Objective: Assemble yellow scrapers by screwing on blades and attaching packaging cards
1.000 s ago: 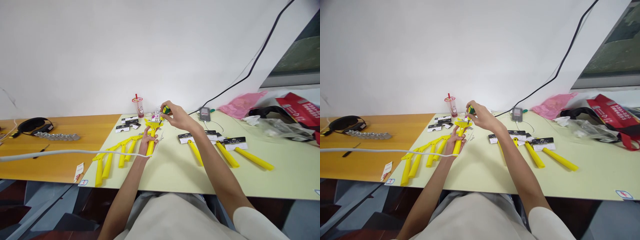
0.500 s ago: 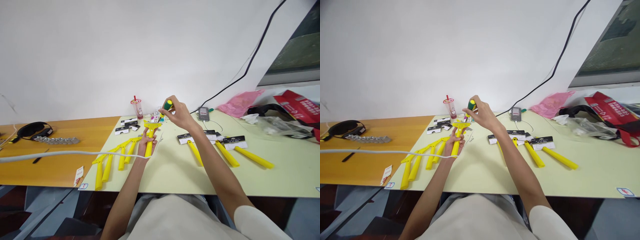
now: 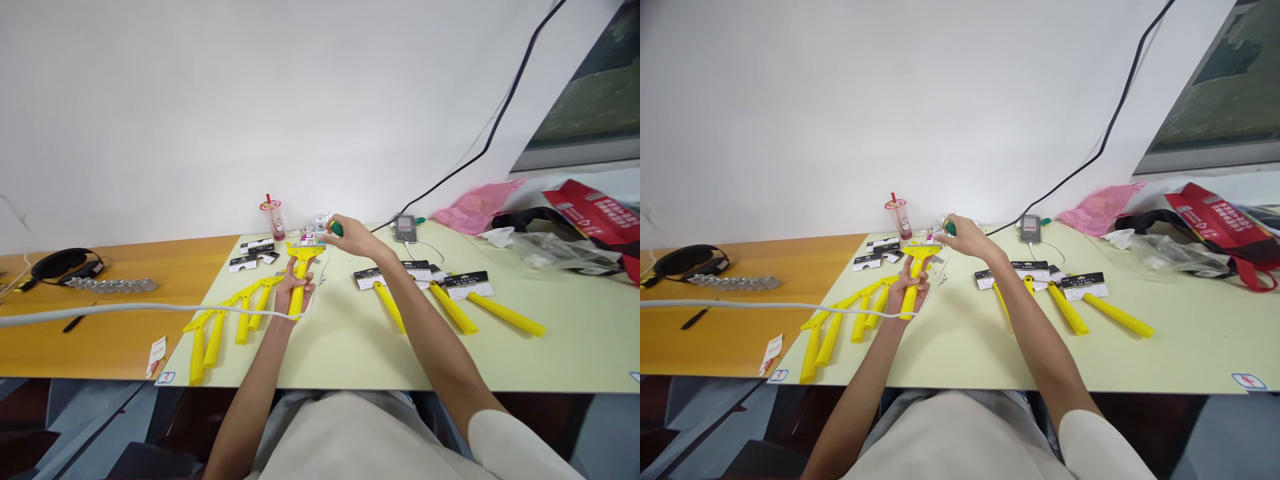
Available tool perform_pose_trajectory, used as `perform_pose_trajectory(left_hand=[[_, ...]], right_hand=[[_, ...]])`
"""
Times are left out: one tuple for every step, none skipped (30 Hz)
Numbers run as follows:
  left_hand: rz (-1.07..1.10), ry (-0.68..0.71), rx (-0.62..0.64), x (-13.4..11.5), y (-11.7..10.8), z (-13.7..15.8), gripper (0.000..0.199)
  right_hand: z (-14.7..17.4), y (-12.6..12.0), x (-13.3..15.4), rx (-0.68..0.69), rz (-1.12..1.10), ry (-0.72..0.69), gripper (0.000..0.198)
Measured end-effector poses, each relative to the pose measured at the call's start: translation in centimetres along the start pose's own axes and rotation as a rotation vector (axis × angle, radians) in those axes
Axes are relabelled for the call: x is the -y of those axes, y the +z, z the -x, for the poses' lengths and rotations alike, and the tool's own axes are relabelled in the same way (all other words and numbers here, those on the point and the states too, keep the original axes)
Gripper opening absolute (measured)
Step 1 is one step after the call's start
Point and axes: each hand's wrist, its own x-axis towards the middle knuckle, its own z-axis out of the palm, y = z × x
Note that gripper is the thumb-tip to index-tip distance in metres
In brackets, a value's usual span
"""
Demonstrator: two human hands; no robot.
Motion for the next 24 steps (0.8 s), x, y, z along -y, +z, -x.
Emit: perform_pose_trajectory(left_hand=[[-0.005, 0.001, -0.002, 0.0, 0.1, 0.1, 0.091], [-0.009, 0.000, -0.003, 0.0, 0.2, 0.1, 0.091], [-0.011, -0.002, -0.005, 0.0, 0.2, 0.2, 0.092], [-0.014, -0.003, -0.006, 0.0, 0.3, 0.2, 0.092], [-0.018, -0.007, -0.004, 0.0, 0.4, 0.3, 0.092], [-0.025, -0.010, -0.001, 0.0, 0.5, 0.3, 0.091], [-0.032, -0.013, 0.002, 0.0, 0.5, 0.3, 0.091], [-0.039, -0.014, 0.004, 0.0, 0.6, 0.4, 0.092], [-0.043, -0.015, 0.005, 0.0, 0.6, 0.4, 0.092], [-0.045, -0.017, 0.006, 0.0, 0.6, 0.4, 0.092], [-0.044, -0.019, 0.007, 0.0, 0.6, 0.4, 0.091], [-0.039, -0.020, 0.007, -0.1, 0.6, 0.4, 0.091], [-0.032, -0.022, 0.008, -0.2, 0.6, 0.4, 0.090], [-0.024, -0.022, 0.011, -0.2, 0.5, 0.4, 0.089], [-0.017, -0.022, 0.016, -0.3, 0.5, 0.4, 0.089], [-0.010, -0.020, 0.021, -0.4, 0.4, 0.4, 0.089], [-0.005, -0.020, 0.026, -0.4, 0.4, 0.4, 0.090], [-0.003, -0.019, 0.030, -0.5, 0.4, 0.4, 0.090], [-0.003, -0.019, 0.032, -0.5, 0.4, 0.4, 0.091], [-0.004, -0.020, 0.030, -0.5, 0.4, 0.4, 0.092], [-0.006, -0.021, 0.027, -0.5, 0.4, 0.4, 0.092], [-0.010, -0.022, 0.024, -0.5, 0.4, 0.4, 0.093], [-0.012, -0.022, 0.021, -0.5, 0.4, 0.4, 0.093], [-0.012, -0.022, 0.020, -0.5, 0.5, 0.4, 0.093]], right_hand=[[0.0, 0.0, 0.1, 0.047, -0.018, -0.005, 0.035], [0.1, 0.0, 0.2, 0.095, -0.042, -0.001, 0.034], [0.1, -0.1, 0.3, 0.141, -0.070, 0.013, 0.033], [0.2, -0.1, 0.5, 0.182, -0.098, 0.034, 0.031], [0.3, -0.2, 0.6, 0.209, -0.126, 0.055, 0.030], [0.3, -0.2, 0.7, 0.219, -0.146, 0.071, 0.028], [0.3, -0.1, 0.8, 0.216, -0.159, 0.077, 0.026], [0.3, 0.0, 0.8, 0.204, -0.166, 0.078, 0.025], [0.3, 0.1, 0.8, 0.191, -0.173, 0.077, 0.023], [0.3, 0.3, 0.8, 0.181, -0.183, 0.080, 0.021], [0.3, 0.4, 0.8, 0.176, -0.198, 0.088, 0.020], [0.3, 0.6, 0.9, 0.172, -0.218, 0.102, 0.020], [0.2, 0.7, 0.9, 0.165, -0.239, 0.117, 0.019], [0.2, 0.8, 1.0, 0.157, -0.261, 0.133, 0.020], [0.2, 0.9, 1.1, 0.146, -0.280, 0.148, 0.022], [0.2, 1.0, 1.2, 0.133, -0.300, 0.161, 0.025], [0.1, 1.1, 1.2, 0.118, -0.319, 0.174, 0.029], [0.1, 1.2, 1.2, 0.105, -0.337, 0.187, 0.032], [0.1, 1.3, 1.2, 0.093, -0.356, 0.198, 0.036], [0.0, 1.5, 1.1, 0.083, -0.373, 0.208, 0.038], [0.0, 1.6, 1.0, 0.075, -0.390, 0.214, 0.040], [0.0, 1.7, 0.9, 0.072, -0.405, 0.218, 0.042], [-0.1, 1.8, 0.8, 0.073, -0.413, 0.220, 0.043], [-0.1, 1.9, 0.7, 0.076, -0.413, 0.219, 0.044]])
